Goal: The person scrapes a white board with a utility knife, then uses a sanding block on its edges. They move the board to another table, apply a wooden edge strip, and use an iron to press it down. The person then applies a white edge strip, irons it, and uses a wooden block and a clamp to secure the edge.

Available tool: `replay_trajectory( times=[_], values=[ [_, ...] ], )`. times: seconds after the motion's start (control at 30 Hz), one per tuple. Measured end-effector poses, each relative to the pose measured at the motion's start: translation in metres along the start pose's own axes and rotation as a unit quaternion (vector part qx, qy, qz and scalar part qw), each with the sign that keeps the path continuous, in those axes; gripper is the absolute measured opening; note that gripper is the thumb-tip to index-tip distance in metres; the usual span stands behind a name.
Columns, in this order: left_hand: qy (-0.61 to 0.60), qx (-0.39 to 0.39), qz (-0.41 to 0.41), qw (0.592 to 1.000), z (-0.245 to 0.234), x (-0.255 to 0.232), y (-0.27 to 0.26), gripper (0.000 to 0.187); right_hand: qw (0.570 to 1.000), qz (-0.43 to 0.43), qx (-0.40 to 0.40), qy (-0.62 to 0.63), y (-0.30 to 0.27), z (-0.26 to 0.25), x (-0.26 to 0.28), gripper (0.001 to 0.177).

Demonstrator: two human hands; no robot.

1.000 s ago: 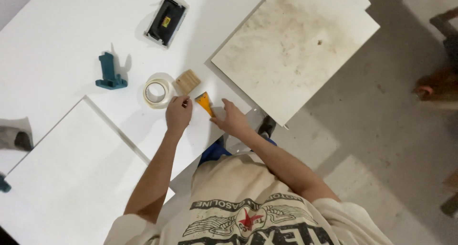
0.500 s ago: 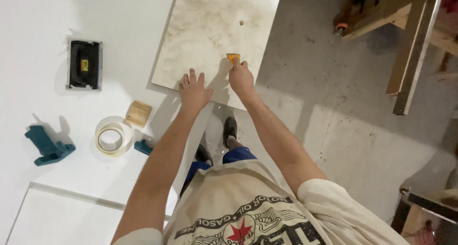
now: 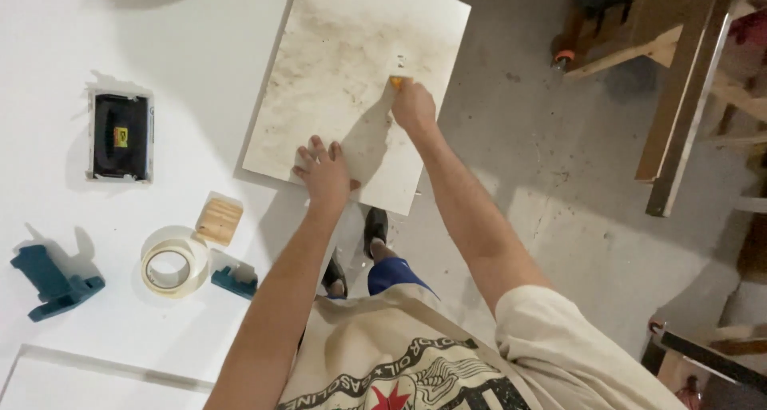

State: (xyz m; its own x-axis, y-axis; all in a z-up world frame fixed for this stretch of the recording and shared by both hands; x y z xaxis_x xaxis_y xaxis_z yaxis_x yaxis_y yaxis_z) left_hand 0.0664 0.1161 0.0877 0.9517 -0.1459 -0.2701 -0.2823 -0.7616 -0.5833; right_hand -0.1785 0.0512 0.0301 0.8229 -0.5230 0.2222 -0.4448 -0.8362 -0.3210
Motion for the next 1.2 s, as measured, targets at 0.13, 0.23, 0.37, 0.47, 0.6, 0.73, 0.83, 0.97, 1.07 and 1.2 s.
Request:
replay_trajectory(
  times=[0.13,0.23,0.37,0.47,0.6,0.73,0.83,0.97,1.07,1.2],
  values=[
    [0.004,-0.005,0.003,1.000,0.001,0.000,0.002,0.103,1.000,0.009,-0.025,0.009,0.015,-0.014,0.003,0.034],
    [0.000,-0.005,0.003,1.000,-0.003,-0.002,0.000,0.104,0.999,-0.013,-0.030,-0.026,0.030,-0.009,-0.008,0.035],
    [0.005,0.000,0.003,1.000,-0.003,-0.005,-0.006,0.103,0.999,0.001,-0.012,-0.048,0.031,-0.013,-0.015,0.033],
    [-0.002,-0.012,0.003,1.000,-0.003,0.000,-0.005,0.105,1.000,0.000,-0.004,-0.029,0.011,-0.024,0.005,0.033],
    [-0.014,-0.009,0.006,1.000,0.001,0.000,0.002,0.106,0.998,-0.005,-0.004,-0.057,0.039,-0.031,0.004,0.034],
    [-0.012,-0.003,-0.001,1.000,-0.015,-0.005,-0.003,0.103,1.000,-0.010,-0.026,-0.003,0.024,-0.028,0.012,0.033],
    [-0.010,0.017,-0.009,1.000,-0.009,-0.004,-0.002,0.106,0.998,-0.028,-0.015,-0.055,0.024,-0.028,0.011,0.030],
    [-0.007,0.009,-0.005,1.000,-0.011,-0.002,-0.009,0.107,0.999,-0.032,-0.031,-0.031,0.023,-0.009,0.009,0.029],
    [-0.010,0.009,-0.011,1.000,-0.018,-0.006,-0.005,0.106,0.996,-0.059,-0.033,-0.063,0.050,-0.007,0.008,0.026],
    [-0.004,0.001,-0.003,1.000,-0.015,-0.006,-0.007,0.104,0.998,-0.041,-0.027,-0.029,0.034,-0.017,0.016,0.029]
  ],
)
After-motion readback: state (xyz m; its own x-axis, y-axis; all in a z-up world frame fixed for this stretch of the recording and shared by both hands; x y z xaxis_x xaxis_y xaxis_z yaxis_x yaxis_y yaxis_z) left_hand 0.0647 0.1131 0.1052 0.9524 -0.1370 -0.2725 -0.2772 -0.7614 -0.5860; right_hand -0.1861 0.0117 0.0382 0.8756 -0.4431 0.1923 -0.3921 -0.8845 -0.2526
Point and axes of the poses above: each hand's wrist, its own y-axis towards the middle knuckle, its own z-axis out of the palm, x = y × z, the point moved 1 cm from there along y, towards the middle knuckle, and after that the axes turned 1 degree about -x, right-handed, at the moved point
